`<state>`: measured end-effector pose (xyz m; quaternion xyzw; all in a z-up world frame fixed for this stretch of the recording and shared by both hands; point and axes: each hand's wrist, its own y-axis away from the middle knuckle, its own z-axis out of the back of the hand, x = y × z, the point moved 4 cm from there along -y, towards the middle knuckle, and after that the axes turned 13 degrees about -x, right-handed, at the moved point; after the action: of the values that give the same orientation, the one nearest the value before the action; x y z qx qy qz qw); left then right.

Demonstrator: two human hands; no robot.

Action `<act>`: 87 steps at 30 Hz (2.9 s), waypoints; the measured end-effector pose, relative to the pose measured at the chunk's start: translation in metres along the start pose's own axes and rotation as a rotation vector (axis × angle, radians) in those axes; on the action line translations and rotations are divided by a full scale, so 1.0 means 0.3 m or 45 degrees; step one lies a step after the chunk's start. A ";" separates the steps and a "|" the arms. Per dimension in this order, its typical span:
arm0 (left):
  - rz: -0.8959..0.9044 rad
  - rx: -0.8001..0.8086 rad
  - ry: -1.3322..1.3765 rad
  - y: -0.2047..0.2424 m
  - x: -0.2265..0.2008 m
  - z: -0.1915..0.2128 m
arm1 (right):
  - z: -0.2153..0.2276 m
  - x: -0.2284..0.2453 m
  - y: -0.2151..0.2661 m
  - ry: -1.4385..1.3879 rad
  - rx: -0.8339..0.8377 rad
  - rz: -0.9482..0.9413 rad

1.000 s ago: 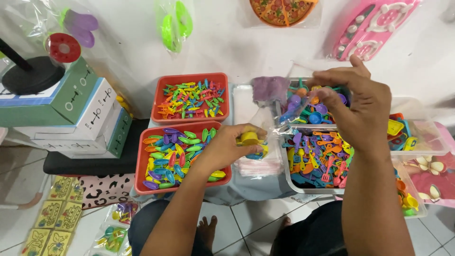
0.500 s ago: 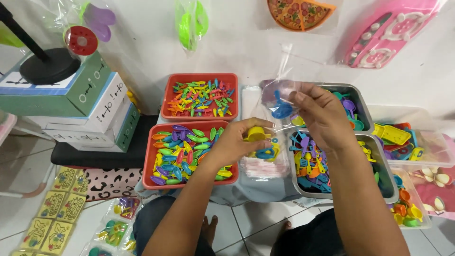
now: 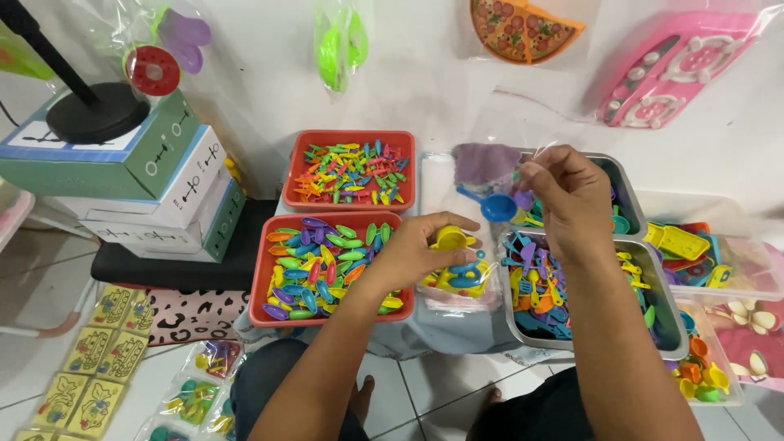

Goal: The person wipes a yellow plastic toy with a cloth, then places it into a clear plastic bag along with small blue plastic spoons and forks. They seal the bag and place it on the floor with other packaged items. The person then picks up a green plastic toy and wipes it with the cloth.

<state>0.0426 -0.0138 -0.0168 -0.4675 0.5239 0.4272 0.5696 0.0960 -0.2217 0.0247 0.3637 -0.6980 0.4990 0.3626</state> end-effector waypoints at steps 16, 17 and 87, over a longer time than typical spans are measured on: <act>-0.072 -0.238 -0.093 0.005 -0.024 0.073 | -0.017 -0.036 0.014 0.544 0.398 -0.217; -0.075 -0.263 -0.178 0.010 -0.039 0.076 | -0.030 -0.026 0.013 0.521 0.381 -0.242; -0.663 -1.051 -0.264 -0.004 -0.056 0.117 | -0.013 0.048 0.008 0.659 0.291 0.239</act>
<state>0.0492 0.0205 0.0006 -0.7245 0.1176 0.4865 0.4739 0.0875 -0.2196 0.0372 0.1966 -0.5523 0.6818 0.4375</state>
